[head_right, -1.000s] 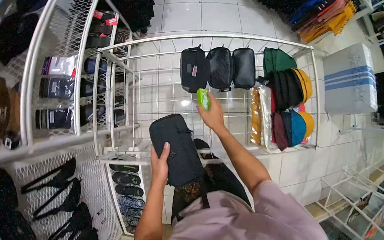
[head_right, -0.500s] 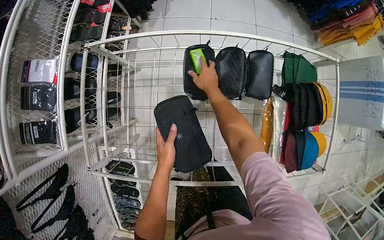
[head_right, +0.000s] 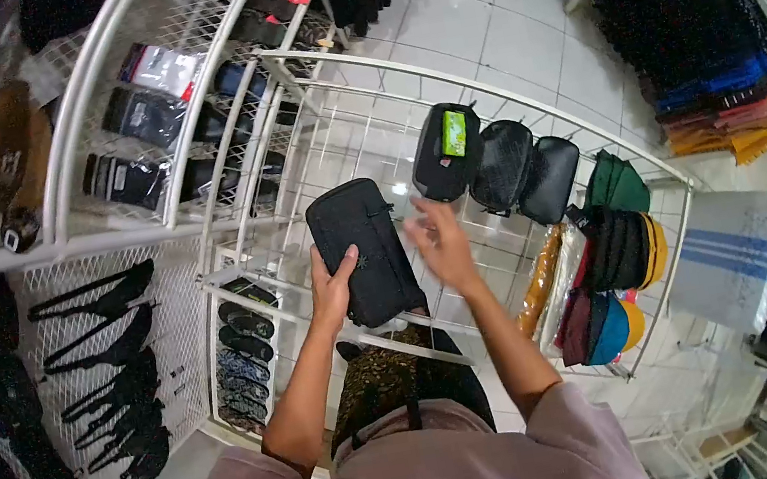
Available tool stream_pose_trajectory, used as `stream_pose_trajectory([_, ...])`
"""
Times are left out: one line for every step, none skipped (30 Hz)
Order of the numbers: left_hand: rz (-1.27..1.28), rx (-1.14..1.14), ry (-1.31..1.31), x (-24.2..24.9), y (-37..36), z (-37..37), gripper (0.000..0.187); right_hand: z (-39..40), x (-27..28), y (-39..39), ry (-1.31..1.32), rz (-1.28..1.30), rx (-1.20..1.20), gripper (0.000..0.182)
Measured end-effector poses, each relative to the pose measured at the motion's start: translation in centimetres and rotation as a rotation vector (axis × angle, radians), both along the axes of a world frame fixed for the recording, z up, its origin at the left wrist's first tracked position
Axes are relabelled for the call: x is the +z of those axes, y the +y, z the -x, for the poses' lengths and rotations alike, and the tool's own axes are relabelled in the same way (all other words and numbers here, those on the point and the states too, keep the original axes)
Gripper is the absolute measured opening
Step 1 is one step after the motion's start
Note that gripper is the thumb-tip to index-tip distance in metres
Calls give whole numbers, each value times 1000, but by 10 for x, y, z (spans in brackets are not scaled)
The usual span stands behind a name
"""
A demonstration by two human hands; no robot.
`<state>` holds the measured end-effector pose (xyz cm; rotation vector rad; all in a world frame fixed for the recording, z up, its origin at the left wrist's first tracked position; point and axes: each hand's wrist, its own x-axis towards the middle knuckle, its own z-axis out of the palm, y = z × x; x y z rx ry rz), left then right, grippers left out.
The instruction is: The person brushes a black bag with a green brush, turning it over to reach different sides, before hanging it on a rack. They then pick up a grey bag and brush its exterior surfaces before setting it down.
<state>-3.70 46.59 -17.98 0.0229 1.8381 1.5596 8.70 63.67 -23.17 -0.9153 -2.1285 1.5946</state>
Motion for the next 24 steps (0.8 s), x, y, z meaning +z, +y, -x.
stream_pose_trajectory([-7,13,11,8,-5,0,54,-4,20,-24,21,-3,42,54])
stream_pose_trajectory([-69,18,-5,17,-9,1,55,-4,38,-40,34,-14,53,54])
stream_pose_trajectory([-130,22,-21,25,-14,0,55,-4,56,-55,52,-126,69,58])
stream_pose_trajectory([-139,36,-7,36,-21,1,55,-3,71,-63,72,-237,88,62])
stream_pose_trajectory([-213,44,-40,46,-28,1,55,0,84,-64,89,-246,107,62])
stream_pose_trajectory([-286,53,-71,56,-37,0,55,4,96,-65,124,-32,50,65])
stream_pose_trajectory([-292,75,-52,66,-46,0,55,10,105,-66,155,186,-5,68])
stream_pose_trajectory([-327,29,40,76,-59,-3,56,19,114,-63,235,189,53,67])
stream_pose_trajectory([-362,-18,133,86,-72,-4,57,23,126,-63,267,177,108,67])
stream_pose_trajectory([-329,-79,227,97,-86,-3,59,30,139,-65,316,172,185,67])
stream_pose_trajectory([-330,-53,246,104,-100,-3,59,39,157,-70,363,169,265,67])
stream_pose_trajectory([-282,-49,334,110,-114,-4,58,44,176,-75,430,51,349,67])
stream_pose_trajectory([-232,-45,417,116,-128,-6,57,46,191,-83,434,52,379,67])
stream_pose_trajectory([-171,-30,477,139,-140,-8,52,48,203,-91,388,44,457,66])
stream_pose_trajectory([-125,-34,604,144,-154,-5,51,48,214,-100,337,36,534,65])
stream_pose_trajectory([-159,-11,624,150,-168,-4,53,49,226,-110,337,-82,576,65])
stream_pose_trajectory([-196,4,645,157,-181,-4,56,48,234,-120,339,-85,592,65])
stream_pose_trajectory([-243,9,696,164,-195,-4,59,48,242,-130,384,-243,617,67])
stream_pose_trajectory([-241,7,771,170,-209,-2,59,49,249,-140,427,-401,637,68])
stream_pose_trajectory([-200,-4,777,177,-224,-4,59,50,256,-153,455,-376,638,71])
stream_pose_trajectory([-159,-11,788,186,-238,-5,58,51,260,-164,458,-384,655,71])
stream_pose_trajectory([-162,12,795,194,-251,-8,58,52,264,-176,470,-244,685,72])
stream_pose_trajectory([-177,9,768,200,-263,-9,58,55,268,-188,481,-106,716,73])
stream_pose_trajectory([-193,7,744,205,-276,-10,58,57,276,-202,463,-114,730,73])
